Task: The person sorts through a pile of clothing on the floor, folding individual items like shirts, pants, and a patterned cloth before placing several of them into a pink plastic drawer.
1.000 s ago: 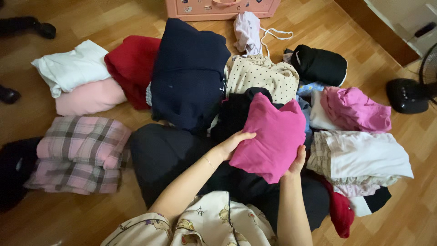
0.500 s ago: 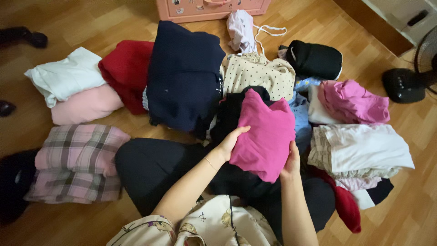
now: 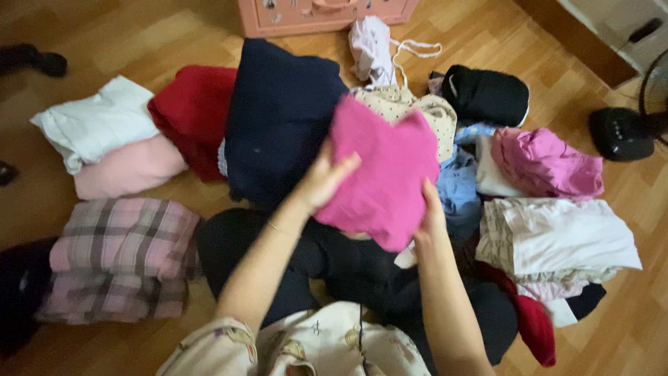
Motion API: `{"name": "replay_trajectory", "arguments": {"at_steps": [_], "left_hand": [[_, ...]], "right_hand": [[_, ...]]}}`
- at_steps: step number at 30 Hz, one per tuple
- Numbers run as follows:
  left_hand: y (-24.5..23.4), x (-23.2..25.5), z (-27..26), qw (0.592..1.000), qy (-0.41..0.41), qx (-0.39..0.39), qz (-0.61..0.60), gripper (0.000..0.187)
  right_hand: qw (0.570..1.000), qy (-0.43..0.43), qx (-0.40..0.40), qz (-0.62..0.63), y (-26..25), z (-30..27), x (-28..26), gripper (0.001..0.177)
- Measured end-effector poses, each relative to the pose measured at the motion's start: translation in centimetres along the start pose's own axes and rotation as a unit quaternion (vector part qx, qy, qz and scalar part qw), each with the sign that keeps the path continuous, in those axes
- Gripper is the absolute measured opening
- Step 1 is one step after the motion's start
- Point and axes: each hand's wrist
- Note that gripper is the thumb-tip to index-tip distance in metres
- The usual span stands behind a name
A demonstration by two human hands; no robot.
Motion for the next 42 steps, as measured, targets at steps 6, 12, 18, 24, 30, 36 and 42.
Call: {"name": "replay_trajectory", "arguments": {"at_steps": [6,12,18,24,30,36,42], "left_hand": [[-10.6,6.9,2.3,0.965,0.181,0.161,0.100,0.075],[-16.8,4.3,1.7,0.853,0.148,0.240,0.440,0.062],[-14.8,3.5,2.6,0.786,0.109,0.250,0.554,0.051],[-4.8,6.6,-0.6,0.821,0.246,0.148,0.493,0.035],[3.9,-7.3,-0.1,0.901,0.164,-0.041,0.399,0.077],[3.5,-18.9,2.8,0.898,-0.024,0.102,0.426,0.111],[5.3,-20.3,2.9,0.885,-0.010,-0.071,0.461,0.073]], "right_hand": [[0.988,-0.063,-0.106,-0.096,14.2,7.6,1.0,0.068],[0.765,-0.336,0.067,-0.545,16.7,12.1,5.7,0.071],[0.907,-0.184,0.004,-0.379,13.2,13.7,5.8,0.052],[0.901,-0.232,0.112,-0.349,3.4,11.4,3.1,0.037],[0.877,-0.317,0.205,-0.298,-11.9,6.3,2.1,0.020],[0.888,-0.238,0.240,-0.312,-21.9,2.2,1.9,0.016],[0.907,-0.172,0.171,-0.345,-20.1,1.2,3.7,0.032]]}}
Point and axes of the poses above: each hand's wrist, its own z-axis towards the middle knuckle, its own y-axis out of the palm, x = y × z, and after that the axes turned 2 degrees about -z, right-handed
